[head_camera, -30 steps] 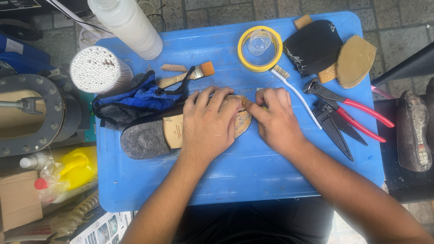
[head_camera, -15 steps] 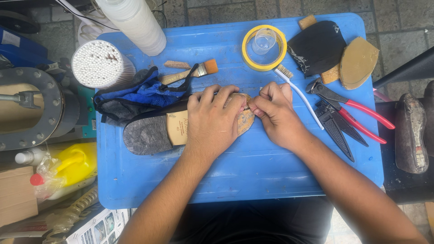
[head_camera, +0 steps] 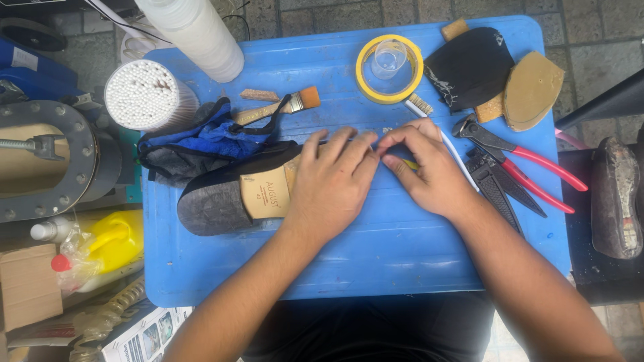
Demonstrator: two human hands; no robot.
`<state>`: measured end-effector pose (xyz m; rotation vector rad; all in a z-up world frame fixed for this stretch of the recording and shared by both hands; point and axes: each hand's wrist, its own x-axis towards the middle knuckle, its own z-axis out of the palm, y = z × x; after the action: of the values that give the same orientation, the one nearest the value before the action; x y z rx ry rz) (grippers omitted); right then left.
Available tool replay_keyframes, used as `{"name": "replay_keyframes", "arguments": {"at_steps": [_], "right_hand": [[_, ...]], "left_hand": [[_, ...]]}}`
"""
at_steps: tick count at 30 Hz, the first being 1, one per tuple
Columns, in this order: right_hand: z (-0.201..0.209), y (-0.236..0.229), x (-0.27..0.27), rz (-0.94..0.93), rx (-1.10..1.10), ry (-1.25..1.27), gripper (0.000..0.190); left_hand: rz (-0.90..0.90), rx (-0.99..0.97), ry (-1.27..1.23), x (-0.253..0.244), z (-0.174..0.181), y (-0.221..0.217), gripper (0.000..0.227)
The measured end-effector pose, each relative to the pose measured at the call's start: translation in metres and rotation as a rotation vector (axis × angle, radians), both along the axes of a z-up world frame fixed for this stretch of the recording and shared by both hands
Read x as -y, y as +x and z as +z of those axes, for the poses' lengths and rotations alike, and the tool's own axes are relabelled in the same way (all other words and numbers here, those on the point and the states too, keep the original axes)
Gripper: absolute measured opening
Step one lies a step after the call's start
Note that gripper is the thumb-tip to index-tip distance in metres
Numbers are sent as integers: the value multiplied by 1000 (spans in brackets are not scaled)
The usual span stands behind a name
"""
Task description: The person uses a small yellow utility knife to scrape and clean the surface of a shoe sole. They repeatedly scrape the same area to remove debris and old material, occasionally wiping the surface with their fingers.
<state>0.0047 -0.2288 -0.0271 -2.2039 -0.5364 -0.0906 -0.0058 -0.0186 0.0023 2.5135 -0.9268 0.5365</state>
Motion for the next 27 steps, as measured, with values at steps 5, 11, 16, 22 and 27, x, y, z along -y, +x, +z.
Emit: {"name": "replay_keyframes", "arguments": {"at_steps": [5, 11, 16, 22, 27], "right_hand": [[3, 0, 0, 32, -6, 29, 36], [2, -2, 0, 4, -56, 54, 45], [-7, -4, -1, -37, -18, 18, 49], [-15, -6, -9, -113, 5, -29, 47], [-16, -9, -15, -201, -33, -47, 44]], "left_hand": [[37, 29, 98, 8, -6, 0, 19], [23, 74, 237, 17, -11, 3, 29], [12, 116, 282, 21, -21, 7, 36], [3, 72, 312, 21, -27, 12, 35], [-23, -10, 290, 18, -24, 15, 37]]}}
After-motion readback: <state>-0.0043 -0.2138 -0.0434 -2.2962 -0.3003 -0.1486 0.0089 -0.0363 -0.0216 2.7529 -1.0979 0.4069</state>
